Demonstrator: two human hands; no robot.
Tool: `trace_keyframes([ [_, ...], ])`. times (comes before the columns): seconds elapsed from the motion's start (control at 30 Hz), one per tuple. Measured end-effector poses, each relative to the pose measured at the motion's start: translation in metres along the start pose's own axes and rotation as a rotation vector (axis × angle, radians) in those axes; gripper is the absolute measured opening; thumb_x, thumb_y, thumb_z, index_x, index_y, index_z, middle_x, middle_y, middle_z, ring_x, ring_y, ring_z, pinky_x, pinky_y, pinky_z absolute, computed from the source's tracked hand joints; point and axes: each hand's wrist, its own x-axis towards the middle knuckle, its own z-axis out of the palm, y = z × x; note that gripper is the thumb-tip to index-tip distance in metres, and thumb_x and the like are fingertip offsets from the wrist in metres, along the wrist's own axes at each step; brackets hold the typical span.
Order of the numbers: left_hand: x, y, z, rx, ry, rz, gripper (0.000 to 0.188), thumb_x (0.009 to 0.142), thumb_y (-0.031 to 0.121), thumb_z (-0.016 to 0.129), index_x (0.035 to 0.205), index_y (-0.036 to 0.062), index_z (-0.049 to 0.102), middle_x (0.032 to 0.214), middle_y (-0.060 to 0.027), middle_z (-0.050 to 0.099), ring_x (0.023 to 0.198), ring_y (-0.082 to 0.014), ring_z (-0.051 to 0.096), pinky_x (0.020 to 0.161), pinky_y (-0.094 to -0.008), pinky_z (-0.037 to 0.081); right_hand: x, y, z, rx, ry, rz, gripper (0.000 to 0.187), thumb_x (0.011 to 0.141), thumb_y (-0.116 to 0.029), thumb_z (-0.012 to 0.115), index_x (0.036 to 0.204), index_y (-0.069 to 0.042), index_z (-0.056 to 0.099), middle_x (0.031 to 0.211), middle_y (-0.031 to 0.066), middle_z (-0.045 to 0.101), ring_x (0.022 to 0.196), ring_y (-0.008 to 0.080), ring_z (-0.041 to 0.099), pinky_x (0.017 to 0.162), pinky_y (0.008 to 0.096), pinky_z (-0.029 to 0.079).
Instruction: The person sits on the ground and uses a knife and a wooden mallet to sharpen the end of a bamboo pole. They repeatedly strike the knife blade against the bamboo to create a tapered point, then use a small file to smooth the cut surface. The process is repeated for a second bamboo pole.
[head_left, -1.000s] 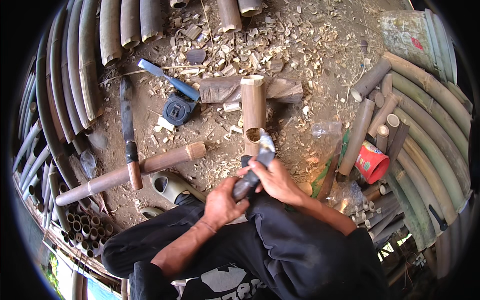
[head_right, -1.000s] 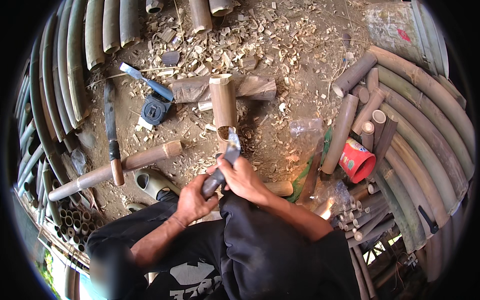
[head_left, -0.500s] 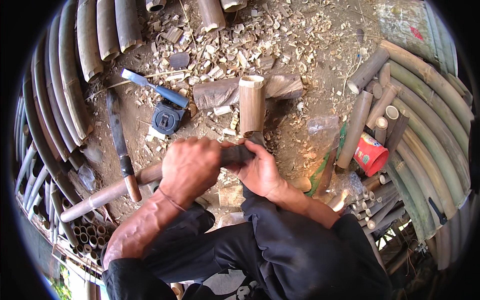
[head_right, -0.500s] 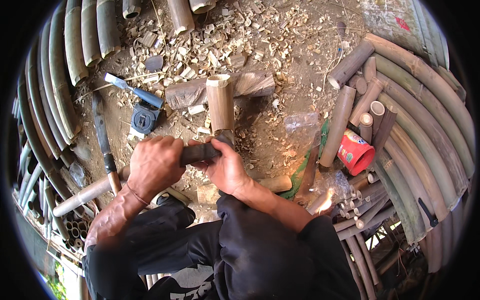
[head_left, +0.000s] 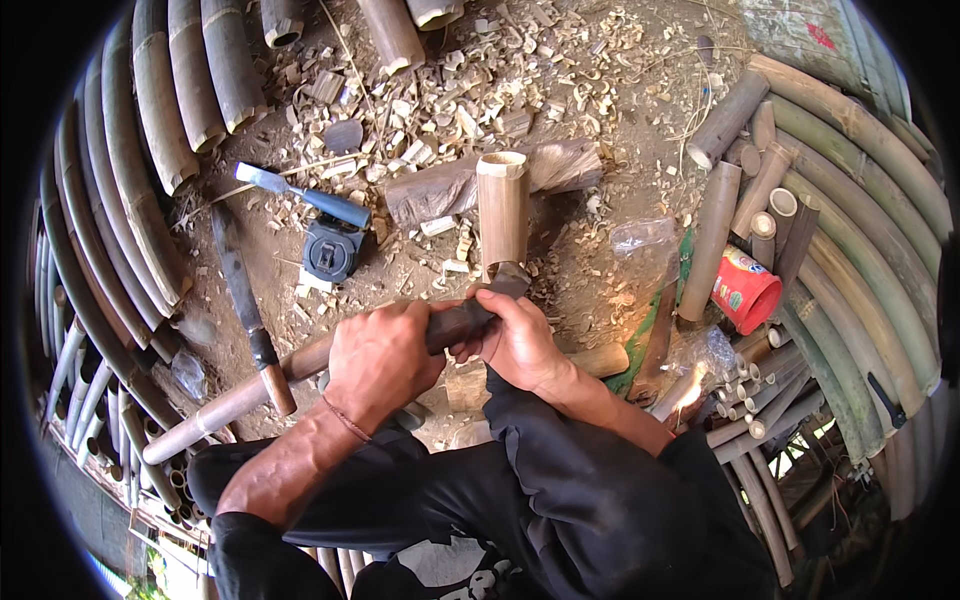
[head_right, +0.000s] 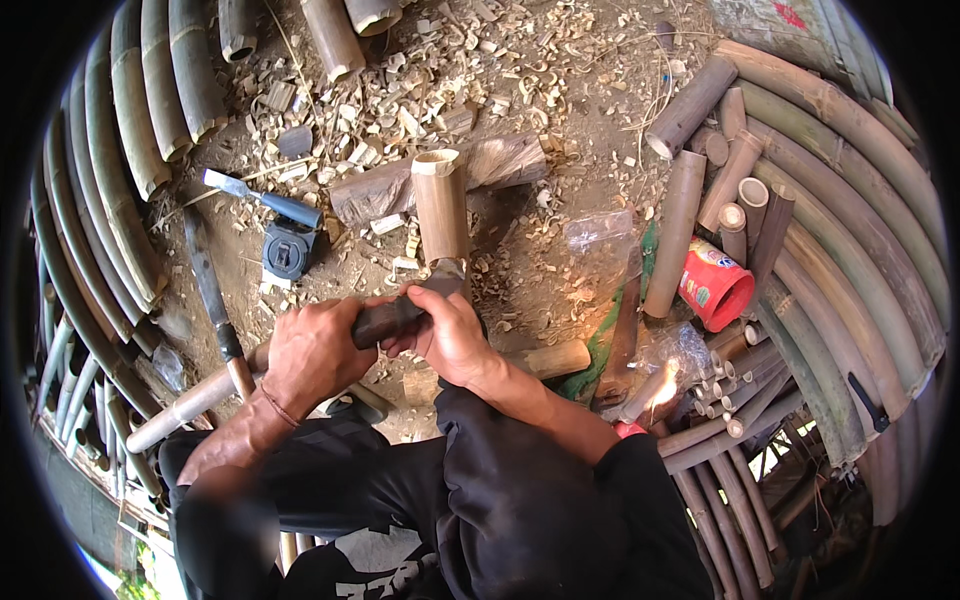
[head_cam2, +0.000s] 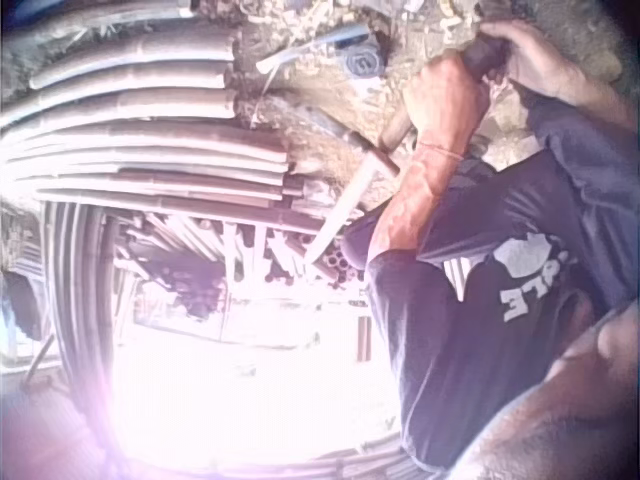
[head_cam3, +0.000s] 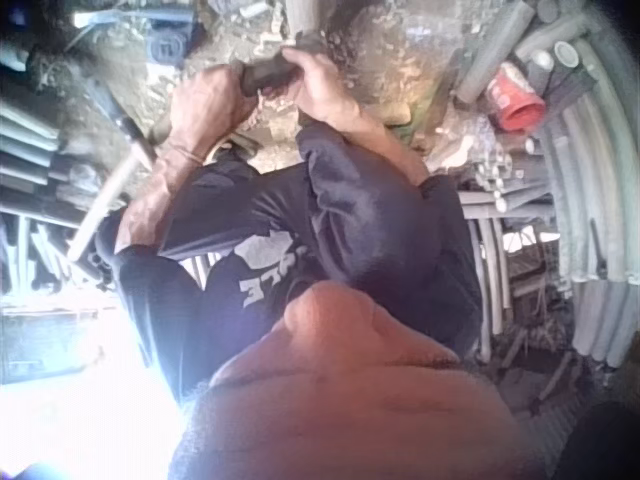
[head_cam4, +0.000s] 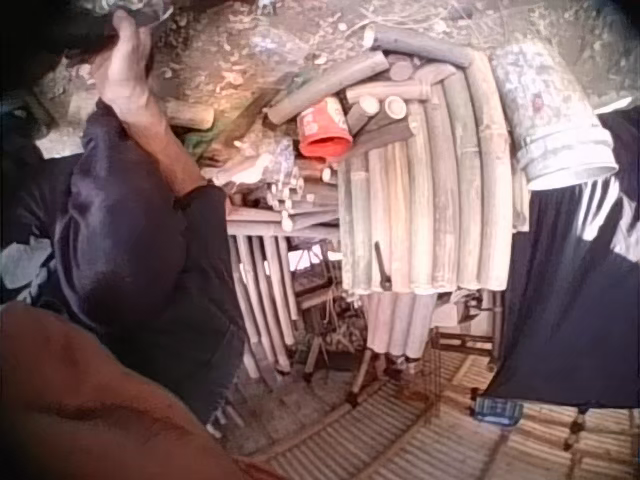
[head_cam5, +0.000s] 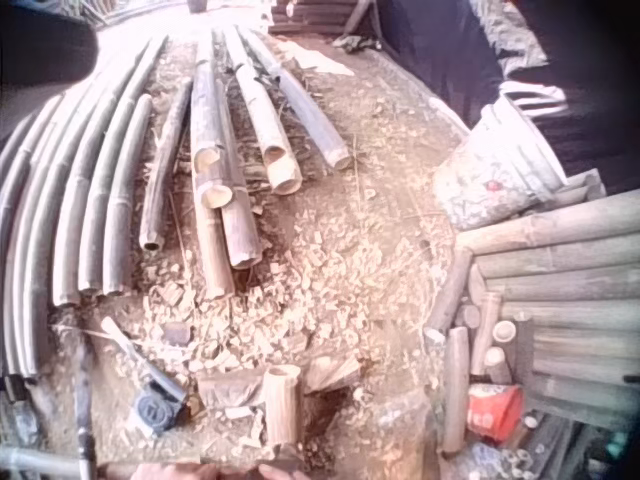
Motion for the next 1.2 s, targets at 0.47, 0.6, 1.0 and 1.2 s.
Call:
trace_keyframes([
  [0.47, 0.047, 0.064, -0.057, 0.586, -0.338, 0.367, 0.006, 0.078, 0.017, 0.068, 0.074, 0.0142, 0.071, 0.071, -0.0033, 0.069, 0.071, -0.0208, 0.07, 0.059, -0.0367, 0.052, 0.003, 0.015, -0.046, 0.36, -0.261, 0.137, 0.041, 0.103, -0.039, 0.042, 0.124, -0.007, 0.059, 0.099, 0.0098, 0.072, 0.088, 0.0284, 0.07, 0.083, 0.041, 0.055],
  [0.6, 0.034, -0.013, -0.027, 0.296, -0.431, 0.223, 0.021, 0.07, 0.019, 0.067, 0.089, 0.0101, 0.067, 0.082, -0.0116, 0.069, 0.077, -0.0303, 0.069, 0.067, -0.0417, 0.054, -0.004, 0.016, -0.045, 0.22, -0.187, 0.268, 0.033, 0.099, -0.027, 0.057, 0.122, -0.004, 0.061, 0.089, 0.0113, 0.069, 0.081, 0.0245, 0.07, 0.075, 0.0376, 0.056],
  [1.0, -0.021, 0.064, 0.178, -0.723, -0.011, -0.263, 0.046, 0.078, 0.026, 0.07, 0.111, 0.0006, 0.052, 0.08, -0.024, 0.066, 0.072, -0.0426, 0.067, 0.067, -0.048, 0.055, -0.014, 0.012, -0.057, -1.193, 0.522, -0.251, 0.04, 0.1, -0.033, 0.053, 0.088, 0.002, 0.067, 0.065, 0.008, 0.066, 0.062, 0.0164, 0.064, 0.059, 0.0304, 0.049],
  [1.2, -0.019, -0.011, 0.086, 0.308, -0.025, 0.219, 0.027, 0.079, 0.006, 0.063, 0.103, 0.0071, 0.05, 0.087, -0.009, 0.058, 0.068, -0.0234, 0.065, 0.059, -0.0388, 0.051, -0.006, 0.033, -0.058, -0.129, 0.074, -0.011, 0.031, 0.101, -0.036, 0.053, 0.113, -0.008, 0.062, 0.105, 0.0051, 0.069, 0.078, 0.0165, 0.067, 0.063, 0.0322, 0.053],
])
